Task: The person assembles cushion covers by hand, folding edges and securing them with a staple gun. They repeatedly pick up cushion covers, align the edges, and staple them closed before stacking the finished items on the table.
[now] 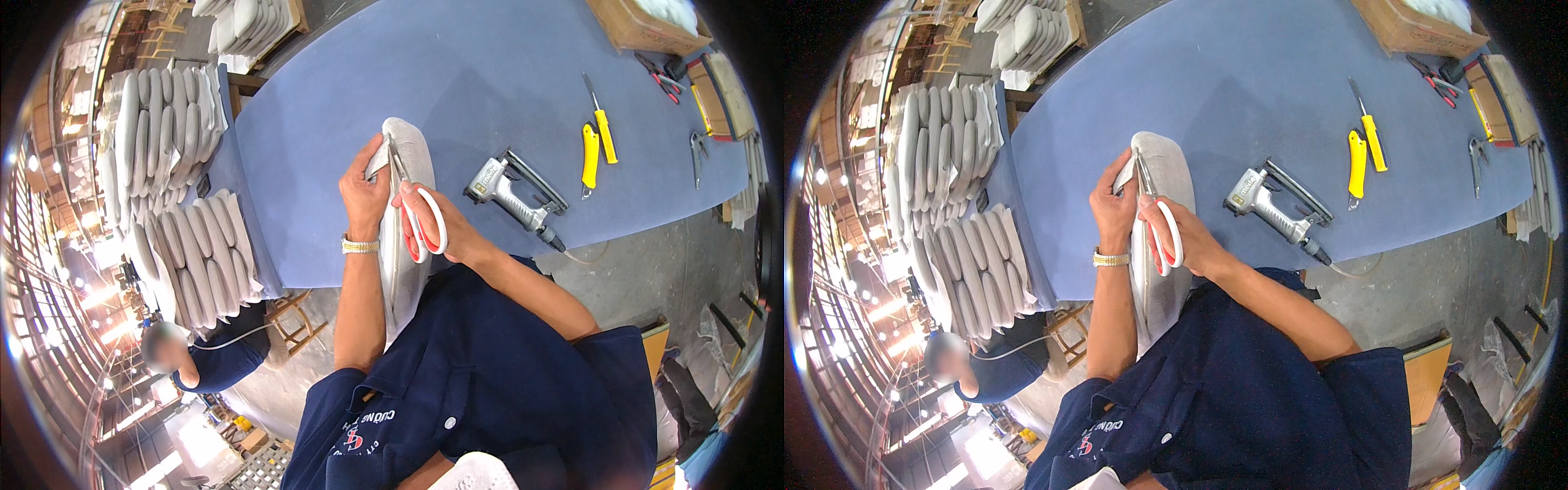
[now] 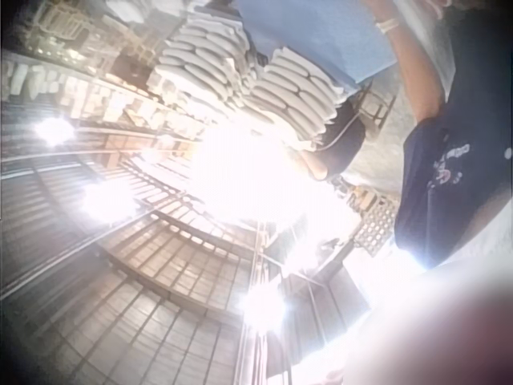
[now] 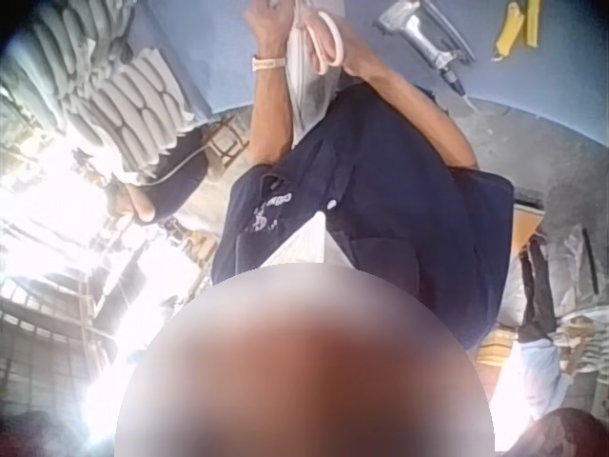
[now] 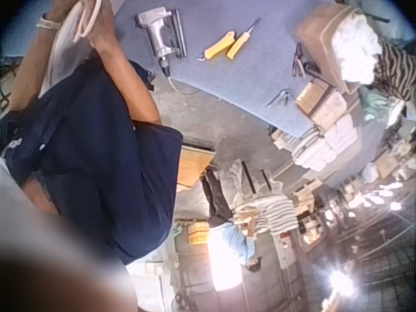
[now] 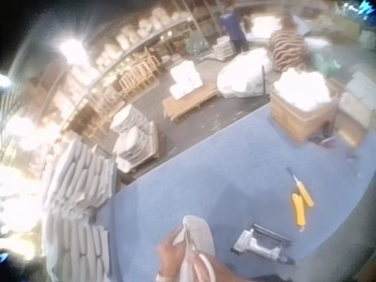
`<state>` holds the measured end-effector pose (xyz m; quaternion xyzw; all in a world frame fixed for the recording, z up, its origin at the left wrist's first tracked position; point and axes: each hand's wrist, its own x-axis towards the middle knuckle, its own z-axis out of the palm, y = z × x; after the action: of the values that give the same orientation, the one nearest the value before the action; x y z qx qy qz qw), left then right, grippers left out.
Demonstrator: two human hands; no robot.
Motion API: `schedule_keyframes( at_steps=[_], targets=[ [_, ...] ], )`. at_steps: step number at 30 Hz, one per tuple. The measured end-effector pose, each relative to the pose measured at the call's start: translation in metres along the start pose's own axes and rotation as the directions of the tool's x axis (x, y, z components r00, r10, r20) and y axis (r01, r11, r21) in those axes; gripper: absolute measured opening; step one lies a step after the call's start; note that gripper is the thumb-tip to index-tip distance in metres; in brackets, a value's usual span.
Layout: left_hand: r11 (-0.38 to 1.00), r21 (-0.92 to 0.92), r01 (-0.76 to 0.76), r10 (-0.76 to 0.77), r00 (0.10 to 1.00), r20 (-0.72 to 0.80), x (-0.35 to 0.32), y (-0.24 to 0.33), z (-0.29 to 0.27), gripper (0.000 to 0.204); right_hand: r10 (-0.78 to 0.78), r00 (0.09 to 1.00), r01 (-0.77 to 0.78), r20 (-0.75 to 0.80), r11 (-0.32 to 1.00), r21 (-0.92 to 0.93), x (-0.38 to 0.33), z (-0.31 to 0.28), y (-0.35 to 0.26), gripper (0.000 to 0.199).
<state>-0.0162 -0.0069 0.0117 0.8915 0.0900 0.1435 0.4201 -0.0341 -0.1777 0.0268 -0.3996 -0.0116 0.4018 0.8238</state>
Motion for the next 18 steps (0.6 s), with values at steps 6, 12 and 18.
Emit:
schedule_keyframes(
  at_steps=[6,12,18],
  targets=[
    [0.999,-0.011,0.033,-0.033,0.999,0.019,0.0006,-0.0012,0.0052,0.043,-0.024,0.998,0.026,-0.049,0.999,0.038,0.0068,0.0031,0.0054,0.051],
    [0.998,-0.020,0.062,-0.062,0.998,0.009,-0.0002,-0.0035,0.0069,0.047,-0.016,0.997,0.021,-0.075,0.997,0.069,0.0091,0.0058,0.0086,0.050],
    [0.998,-0.004,0.055,-0.055,0.998,0.006,-0.0014,0.0012,0.0083,0.047,-0.028,0.995,0.032,-0.092,0.998,0.044,0.0065,0.0052,0.0080,0.050]
  ],
)
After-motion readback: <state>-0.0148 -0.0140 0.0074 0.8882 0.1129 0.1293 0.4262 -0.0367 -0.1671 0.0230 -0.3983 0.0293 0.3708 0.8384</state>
